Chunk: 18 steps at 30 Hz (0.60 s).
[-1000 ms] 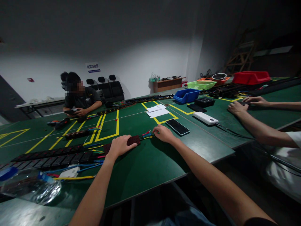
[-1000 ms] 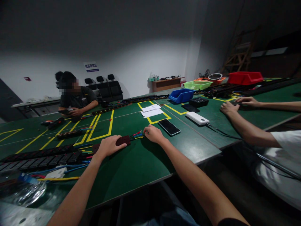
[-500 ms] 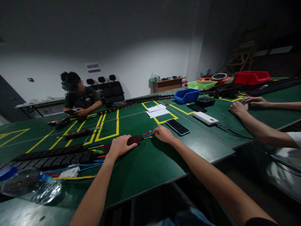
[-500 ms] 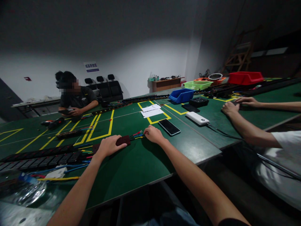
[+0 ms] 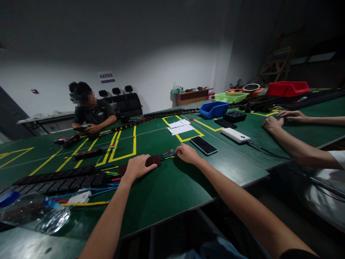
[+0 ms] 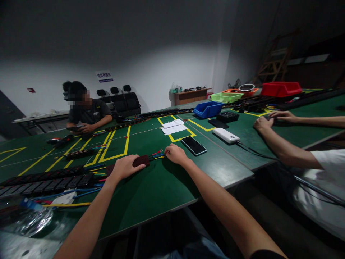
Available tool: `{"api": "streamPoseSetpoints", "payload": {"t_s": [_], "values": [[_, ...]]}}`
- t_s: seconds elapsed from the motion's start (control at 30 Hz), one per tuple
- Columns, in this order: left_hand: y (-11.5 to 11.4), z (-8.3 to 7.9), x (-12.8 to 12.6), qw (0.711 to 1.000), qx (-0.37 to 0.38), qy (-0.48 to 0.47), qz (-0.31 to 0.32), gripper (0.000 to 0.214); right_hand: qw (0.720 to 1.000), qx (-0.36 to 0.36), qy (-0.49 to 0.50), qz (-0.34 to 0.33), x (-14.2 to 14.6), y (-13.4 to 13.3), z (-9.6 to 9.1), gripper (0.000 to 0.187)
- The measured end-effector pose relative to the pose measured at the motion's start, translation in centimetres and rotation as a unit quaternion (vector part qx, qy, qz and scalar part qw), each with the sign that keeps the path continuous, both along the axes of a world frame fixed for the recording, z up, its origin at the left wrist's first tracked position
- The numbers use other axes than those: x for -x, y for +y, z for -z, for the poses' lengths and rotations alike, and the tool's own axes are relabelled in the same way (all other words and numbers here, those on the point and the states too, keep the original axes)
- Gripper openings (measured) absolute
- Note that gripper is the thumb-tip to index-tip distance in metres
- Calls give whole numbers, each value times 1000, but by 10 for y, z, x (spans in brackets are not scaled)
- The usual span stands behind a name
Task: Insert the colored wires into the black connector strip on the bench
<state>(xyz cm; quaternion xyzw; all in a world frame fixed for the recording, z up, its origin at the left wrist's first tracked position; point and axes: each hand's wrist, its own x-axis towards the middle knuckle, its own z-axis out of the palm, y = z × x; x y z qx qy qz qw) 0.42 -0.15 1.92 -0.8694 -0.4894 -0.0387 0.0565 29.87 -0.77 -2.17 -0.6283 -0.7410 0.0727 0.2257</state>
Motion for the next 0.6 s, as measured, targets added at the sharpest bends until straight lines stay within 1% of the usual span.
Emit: {"api": "streamPoseSetpoints", "payload": {"t_s": [0.23, 0.47, 0.6], "values": [[-1, -1, 0, 1000, 3, -2, -2, 58, 1000, -21, 4, 3, 0, 1, 2, 25], [-2, -1, 0, 1000, 5, -2, -4, 59, 1000, 15, -10, -5, -2, 4, 3, 31], [-2, 0, 0, 1000, -1, -2, -5, 59, 1000, -13, 0, 6, 0, 2, 1, 29]]}}
